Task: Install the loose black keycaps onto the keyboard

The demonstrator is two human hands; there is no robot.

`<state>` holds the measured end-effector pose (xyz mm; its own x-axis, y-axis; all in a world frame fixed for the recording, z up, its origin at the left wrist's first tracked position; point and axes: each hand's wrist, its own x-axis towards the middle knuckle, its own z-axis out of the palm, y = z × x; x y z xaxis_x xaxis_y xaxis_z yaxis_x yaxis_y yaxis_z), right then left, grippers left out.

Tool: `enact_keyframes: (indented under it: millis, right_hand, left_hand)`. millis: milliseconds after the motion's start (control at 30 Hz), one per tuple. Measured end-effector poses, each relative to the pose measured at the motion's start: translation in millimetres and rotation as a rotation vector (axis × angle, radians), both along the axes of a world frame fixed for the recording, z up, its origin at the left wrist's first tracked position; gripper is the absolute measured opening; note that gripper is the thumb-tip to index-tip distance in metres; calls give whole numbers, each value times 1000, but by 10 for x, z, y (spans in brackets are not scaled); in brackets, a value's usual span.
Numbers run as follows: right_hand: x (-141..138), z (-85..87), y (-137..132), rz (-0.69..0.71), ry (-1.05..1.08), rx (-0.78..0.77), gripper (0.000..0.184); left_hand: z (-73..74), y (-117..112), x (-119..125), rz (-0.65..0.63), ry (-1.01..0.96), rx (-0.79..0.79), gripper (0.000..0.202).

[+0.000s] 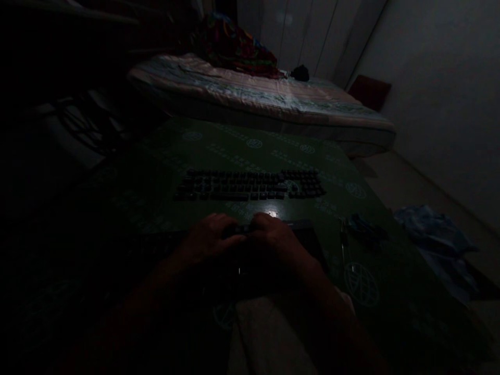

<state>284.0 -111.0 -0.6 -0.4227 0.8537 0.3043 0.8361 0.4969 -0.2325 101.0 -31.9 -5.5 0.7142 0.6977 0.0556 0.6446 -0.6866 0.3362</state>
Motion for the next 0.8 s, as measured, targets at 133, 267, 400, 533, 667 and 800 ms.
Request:
enact_keyframes:
  millis: [133, 267, 400, 533, 667, 800]
  right_hand:
    - [40, 17, -23, -4, 73, -84, 7]
    - [103, -6, -49, -23, 253, -182, 15]
    - [156, -86, -42, -45, 317, -172, 14]
    - [222, -161, -14, -32, 362, -109, 13]
    - [274, -163, -16, -17, 510, -136, 15]
    - [261, -139, -45, -40, 621, -191, 15]
  left_hand:
    - [17, 1, 8, 10, 6, -29, 36]
    - [16, 2, 11, 11, 12, -47, 35]
    - [13, 0, -3, 9, 6, -44, 34]
    - [-4, 1, -17, -10, -3, -25, 31]
    - [-32, 13, -26, -27, -12, -7, 30]
    - [-40, 17, -29, -31, -11, 6, 29]
